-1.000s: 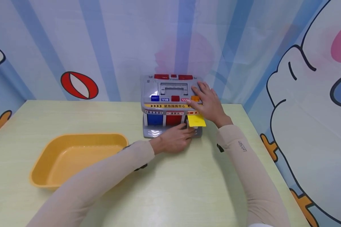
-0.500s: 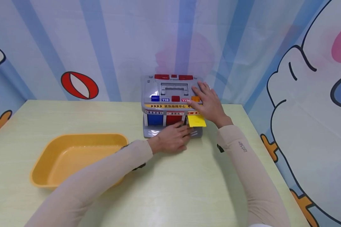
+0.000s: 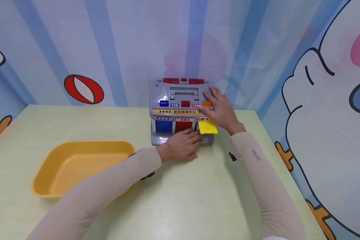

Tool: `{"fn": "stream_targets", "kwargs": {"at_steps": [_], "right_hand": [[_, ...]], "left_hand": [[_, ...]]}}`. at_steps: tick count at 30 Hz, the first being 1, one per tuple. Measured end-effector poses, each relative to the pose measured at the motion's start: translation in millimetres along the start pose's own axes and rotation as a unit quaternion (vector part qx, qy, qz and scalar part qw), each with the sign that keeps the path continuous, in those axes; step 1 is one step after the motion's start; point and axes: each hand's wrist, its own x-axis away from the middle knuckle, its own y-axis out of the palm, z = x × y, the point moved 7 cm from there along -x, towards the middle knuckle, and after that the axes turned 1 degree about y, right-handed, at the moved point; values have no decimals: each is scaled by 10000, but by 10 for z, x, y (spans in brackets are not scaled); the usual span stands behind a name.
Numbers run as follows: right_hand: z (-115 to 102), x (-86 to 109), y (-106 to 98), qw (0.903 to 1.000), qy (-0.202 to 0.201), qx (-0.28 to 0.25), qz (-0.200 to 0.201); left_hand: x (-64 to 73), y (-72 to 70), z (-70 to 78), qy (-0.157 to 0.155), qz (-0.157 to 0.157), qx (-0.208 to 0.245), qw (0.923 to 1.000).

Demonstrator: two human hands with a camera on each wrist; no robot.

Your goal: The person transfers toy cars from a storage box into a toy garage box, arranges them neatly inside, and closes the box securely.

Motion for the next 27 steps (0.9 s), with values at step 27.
{"fn": "stream_targets", "kwargs": {"at_steps": [27], "right_hand": [[-6, 1, -10, 9999, -50, 110, 45]], "left_hand": [[195, -647, 399, 56, 477, 633, 9968]]}}
